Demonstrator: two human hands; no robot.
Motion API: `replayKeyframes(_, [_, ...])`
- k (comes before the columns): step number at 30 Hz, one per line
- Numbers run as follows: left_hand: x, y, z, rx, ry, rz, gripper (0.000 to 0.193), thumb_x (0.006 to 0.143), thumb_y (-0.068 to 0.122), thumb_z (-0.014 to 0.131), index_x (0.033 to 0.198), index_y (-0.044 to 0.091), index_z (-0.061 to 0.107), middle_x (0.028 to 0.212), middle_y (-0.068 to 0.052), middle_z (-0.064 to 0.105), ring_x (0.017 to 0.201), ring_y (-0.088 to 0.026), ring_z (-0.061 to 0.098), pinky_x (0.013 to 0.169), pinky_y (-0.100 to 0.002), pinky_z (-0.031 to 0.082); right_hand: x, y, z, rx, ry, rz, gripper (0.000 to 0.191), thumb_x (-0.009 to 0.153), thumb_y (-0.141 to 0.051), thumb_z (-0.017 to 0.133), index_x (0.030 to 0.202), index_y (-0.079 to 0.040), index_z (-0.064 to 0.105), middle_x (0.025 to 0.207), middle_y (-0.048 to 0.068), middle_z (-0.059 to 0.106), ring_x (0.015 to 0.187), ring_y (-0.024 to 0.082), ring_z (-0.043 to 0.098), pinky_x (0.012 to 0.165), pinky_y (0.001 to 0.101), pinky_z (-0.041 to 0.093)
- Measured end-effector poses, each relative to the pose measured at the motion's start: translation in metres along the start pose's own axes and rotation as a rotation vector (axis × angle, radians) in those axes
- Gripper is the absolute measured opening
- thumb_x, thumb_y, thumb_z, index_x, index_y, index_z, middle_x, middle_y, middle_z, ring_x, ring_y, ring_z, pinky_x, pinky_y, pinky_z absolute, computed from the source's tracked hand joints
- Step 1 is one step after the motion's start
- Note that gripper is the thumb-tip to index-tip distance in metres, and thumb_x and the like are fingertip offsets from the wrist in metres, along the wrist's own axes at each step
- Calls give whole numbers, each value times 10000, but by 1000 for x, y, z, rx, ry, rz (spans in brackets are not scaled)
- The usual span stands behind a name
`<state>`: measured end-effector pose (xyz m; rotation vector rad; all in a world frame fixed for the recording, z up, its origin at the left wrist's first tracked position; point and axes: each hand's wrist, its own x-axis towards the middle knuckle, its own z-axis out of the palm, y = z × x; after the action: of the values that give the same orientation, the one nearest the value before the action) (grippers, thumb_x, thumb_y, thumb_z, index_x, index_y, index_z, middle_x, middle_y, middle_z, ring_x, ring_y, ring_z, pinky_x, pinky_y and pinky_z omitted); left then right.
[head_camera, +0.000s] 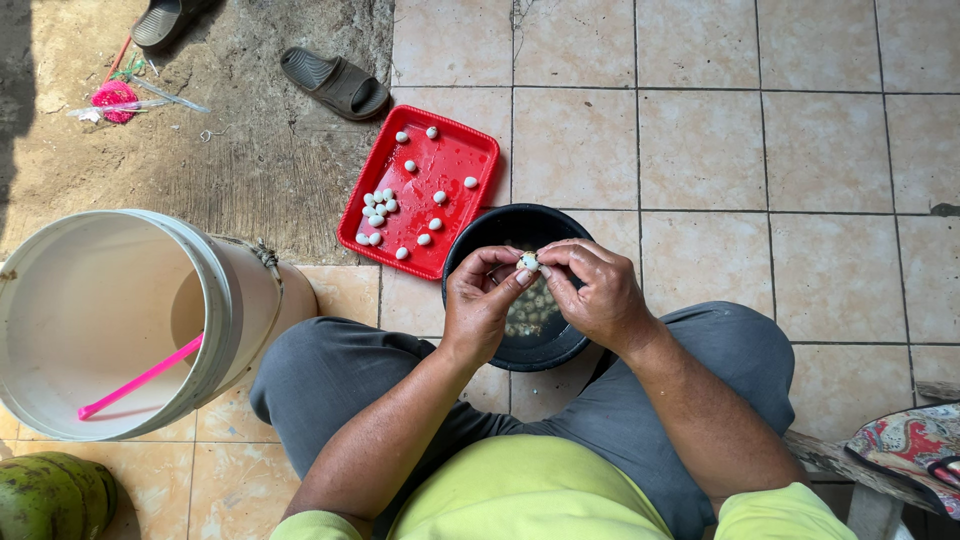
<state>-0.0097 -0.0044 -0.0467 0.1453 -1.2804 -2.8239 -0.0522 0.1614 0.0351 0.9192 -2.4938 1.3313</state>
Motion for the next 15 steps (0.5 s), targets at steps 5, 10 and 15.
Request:
replayKeyframes(5, [-4, 1, -1, 149, -36, 49, 207, 933, -60, 759, 1099, -3, 649, 1146, -78, 662, 1027, -119, 663, 925, -270, 566, -4, 3, 1, -40, 16, -32, 174, 852, 44, 732, 1012, 4, 675, 988, 138, 737, 878, 260, 758, 734, 337, 615])
replayKeyframes(10, [-6, 1, 4, 180, -47, 58, 210, 923, -56, 764, 1092, -1, 652, 1151, -69, 665, 1026, -112, 659, 921, -259, 563, -5, 4, 0, -96, 13, -6, 142, 848, 45, 725, 967, -5, 667, 891, 124, 720, 796, 250, 736, 688, 349, 595])
replayKeyframes(15, [-3, 4, 6, 65, -47, -64, 188, 954, -29, 713, 1126, -2, 641, 1126, -121, 707, 1039, -176, 701, 968, -354, 611, -4, 8, -4, -21, 16, 124, 134, 852, 41, 699, 971, -7, 660, 890, 119, 717, 784, 220, 740, 677, 327, 593])
